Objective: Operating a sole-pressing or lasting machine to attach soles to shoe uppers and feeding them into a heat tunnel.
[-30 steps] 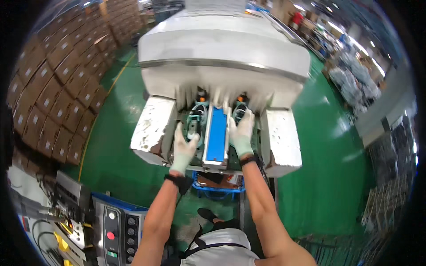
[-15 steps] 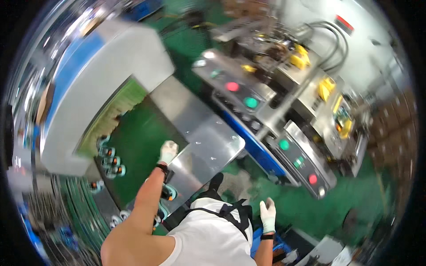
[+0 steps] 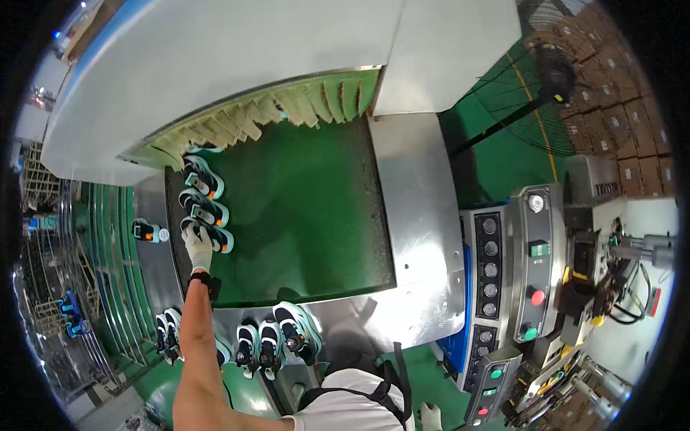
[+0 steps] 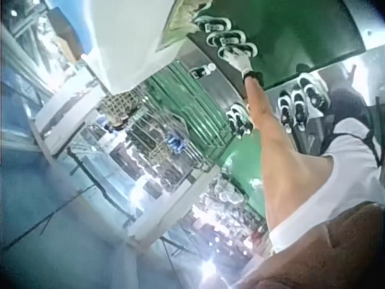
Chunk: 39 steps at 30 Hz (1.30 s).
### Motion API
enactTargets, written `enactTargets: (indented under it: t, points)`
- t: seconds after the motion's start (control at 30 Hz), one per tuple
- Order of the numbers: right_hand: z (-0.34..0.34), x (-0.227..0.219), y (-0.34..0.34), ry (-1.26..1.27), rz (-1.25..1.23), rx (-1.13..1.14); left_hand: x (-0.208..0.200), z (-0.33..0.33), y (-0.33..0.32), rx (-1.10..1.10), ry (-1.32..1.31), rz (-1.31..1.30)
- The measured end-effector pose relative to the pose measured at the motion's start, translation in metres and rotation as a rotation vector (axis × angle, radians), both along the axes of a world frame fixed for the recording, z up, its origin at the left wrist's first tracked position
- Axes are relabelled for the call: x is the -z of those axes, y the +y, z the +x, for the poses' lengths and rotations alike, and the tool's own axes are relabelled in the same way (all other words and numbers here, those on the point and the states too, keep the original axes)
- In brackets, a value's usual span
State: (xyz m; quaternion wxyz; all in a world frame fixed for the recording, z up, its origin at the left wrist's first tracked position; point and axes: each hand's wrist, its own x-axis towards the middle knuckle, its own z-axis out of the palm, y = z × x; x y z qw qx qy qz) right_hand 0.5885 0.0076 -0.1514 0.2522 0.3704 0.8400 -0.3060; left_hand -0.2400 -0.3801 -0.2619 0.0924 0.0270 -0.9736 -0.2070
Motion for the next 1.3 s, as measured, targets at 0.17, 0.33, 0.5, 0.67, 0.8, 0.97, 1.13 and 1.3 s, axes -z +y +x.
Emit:
enactTargets:
  t: [0.17, 0.33, 0.5, 0.67, 0.8, 0.97, 1.13, 1.3]
  points:
    - [-0.170, -0.008, 0.067, 0.086, -0.057, 0.595, -0.041, 0.019, 0.032, 0.126, -0.169, -0.082]
    - [-0.332, -0.031, 0.068, 0.400, -0.359, 0.582, -0.086, 0.103, 0.114, 0.419, -0.139, 0.111]
    - [-0.409, -0.106, 0.038, 0.751, 0.115, -0.030, -0.150, 0.224, 0.296, 1.000, -0.314, 0.317]
    - [-0.320, -0.126, 0.089, 0.692, 0.362, 0.258, -0.226, 0.353, 0.432, 1.596, -0.243, 0.283]
    - [-0.192, -0.186, 0.111, 0.760, 0.154, 0.899, -0.317, 0.448, 0.519, 2.071, -0.216, 0.770]
    - [-0.051, -0.215, 0.073, 1.550, -0.267, 1.537, -0.371, 0.586, 0.596, 2.252, -0.061, 0.938]
    - [0.038, -0.183, 0.027, 1.996, -0.261, 1.698, -0.325, 0.745, 0.681, 2.275, -0.713, 0.696]
    - [0.072, -0.179, -0.003, 2.068, -0.122, 1.985, -0.229, 0.874, 0.797, 2.086, -0.485, 0.261]
